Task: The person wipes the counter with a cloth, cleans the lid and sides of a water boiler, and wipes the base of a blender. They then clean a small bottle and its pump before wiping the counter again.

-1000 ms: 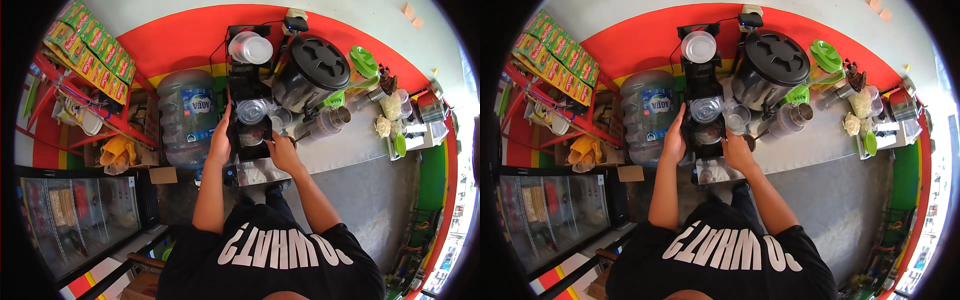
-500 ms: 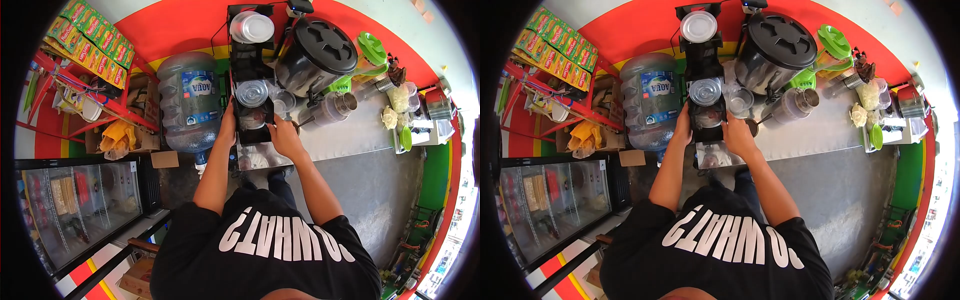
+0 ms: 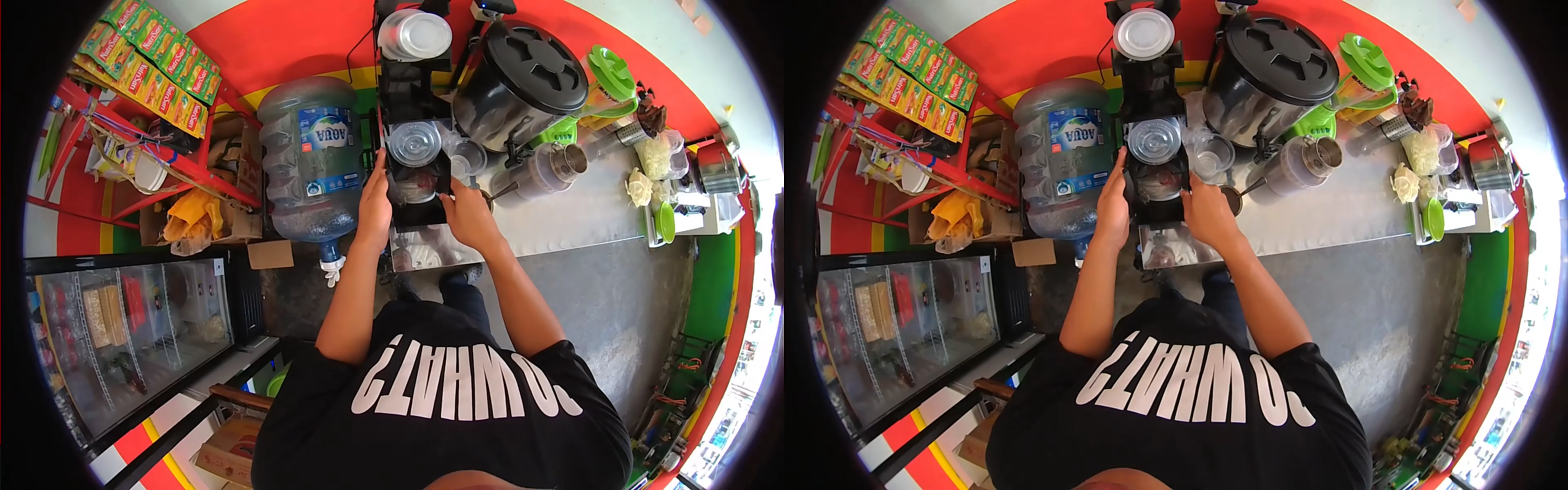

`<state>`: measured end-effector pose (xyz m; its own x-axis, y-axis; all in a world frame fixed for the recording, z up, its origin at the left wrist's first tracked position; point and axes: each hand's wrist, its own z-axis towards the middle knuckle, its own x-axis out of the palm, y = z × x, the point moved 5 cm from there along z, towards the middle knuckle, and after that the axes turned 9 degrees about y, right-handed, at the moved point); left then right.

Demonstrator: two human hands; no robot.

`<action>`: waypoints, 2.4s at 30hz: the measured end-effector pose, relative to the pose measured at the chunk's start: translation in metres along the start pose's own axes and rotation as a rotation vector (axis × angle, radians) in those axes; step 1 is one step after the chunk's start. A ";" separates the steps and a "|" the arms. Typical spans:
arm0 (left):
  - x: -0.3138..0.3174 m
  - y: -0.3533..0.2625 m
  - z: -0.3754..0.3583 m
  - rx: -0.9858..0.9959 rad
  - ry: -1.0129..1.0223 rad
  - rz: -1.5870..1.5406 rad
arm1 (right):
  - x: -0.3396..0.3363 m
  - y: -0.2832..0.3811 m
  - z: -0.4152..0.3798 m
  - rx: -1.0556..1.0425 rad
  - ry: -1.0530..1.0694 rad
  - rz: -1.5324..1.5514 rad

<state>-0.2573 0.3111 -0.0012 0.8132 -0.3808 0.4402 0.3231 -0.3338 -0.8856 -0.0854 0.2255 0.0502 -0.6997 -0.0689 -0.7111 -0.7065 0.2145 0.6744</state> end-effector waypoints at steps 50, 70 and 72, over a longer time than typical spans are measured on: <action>-0.031 0.004 0.201 0.388 0.131 0.086 | -0.049 0.070 0.050 -0.180 -0.191 0.234; -0.020 0.001 0.158 0.029 -0.151 0.154 | -0.042 0.056 0.054 -0.040 -0.235 0.116; -0.019 -0.016 0.170 0.088 -0.100 0.061 | -0.042 0.059 0.053 -0.125 -0.304 0.097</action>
<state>-0.1953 0.4703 -0.0205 0.8754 -0.3084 0.3722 0.3094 -0.2340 -0.9217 -0.0923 0.2923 0.1095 -0.7139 0.2435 -0.6565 -0.6589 0.0838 0.7476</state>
